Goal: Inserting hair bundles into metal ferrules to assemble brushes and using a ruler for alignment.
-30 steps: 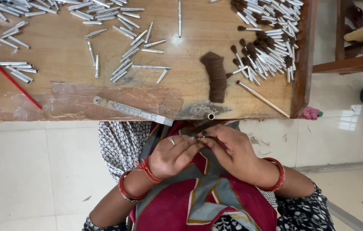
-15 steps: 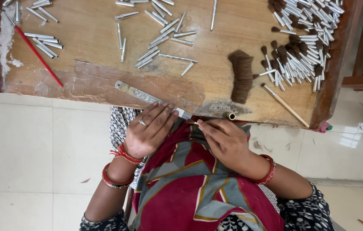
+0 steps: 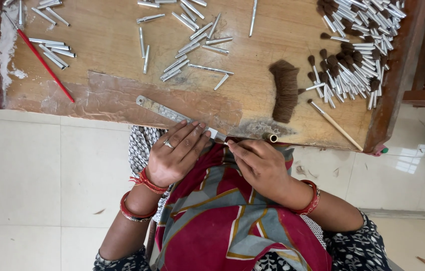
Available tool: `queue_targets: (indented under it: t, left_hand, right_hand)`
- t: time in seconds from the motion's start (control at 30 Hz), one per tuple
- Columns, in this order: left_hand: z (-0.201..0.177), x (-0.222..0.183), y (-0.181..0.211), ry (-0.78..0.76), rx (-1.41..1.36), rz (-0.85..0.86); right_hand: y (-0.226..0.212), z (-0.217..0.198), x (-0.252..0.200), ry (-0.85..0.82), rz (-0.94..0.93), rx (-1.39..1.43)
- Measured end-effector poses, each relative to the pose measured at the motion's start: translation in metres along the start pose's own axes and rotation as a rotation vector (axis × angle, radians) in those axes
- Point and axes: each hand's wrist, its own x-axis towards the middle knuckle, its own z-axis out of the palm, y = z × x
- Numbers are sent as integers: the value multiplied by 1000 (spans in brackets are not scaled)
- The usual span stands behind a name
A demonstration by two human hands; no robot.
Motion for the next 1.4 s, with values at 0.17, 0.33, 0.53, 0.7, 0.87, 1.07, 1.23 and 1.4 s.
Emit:
queue_targets:
  t: [0.17, 0.33, 0.53, 0.7, 0.87, 1.07, 1.23, 1.4]
  left_hand:
    - [3, 19, 8, 61, -95, -34]
    - [17, 63, 12, 76, -240, -97]
    - [58, 130, 1, -119, -462, -161]
    - [94, 160, -7, -336, -510, -66]
    - [103, 155, 1, -378, -475, -75]
    - [101, 151, 11, -365, -379, -95]
    - [95, 152, 16, -367, -362, -140]
    - [86, 158, 16, -371, -462, -199]
  right_hand:
    - [-15, -35, 1, 126, -10, -77]
    - [16, -82, 3, 339, 108, -335]
    - [54, -104, -3, 379, 328, -506]
    - [47, -77, -21, 131, 220, -442]
    - [54, -65, -24, 61, 169, -417]
    - [54, -65, -19, 76, 175, -387]
    - [55, -68, -14, 107, 183, -440]
    - [51, -75, -19, 80, 142, -392]
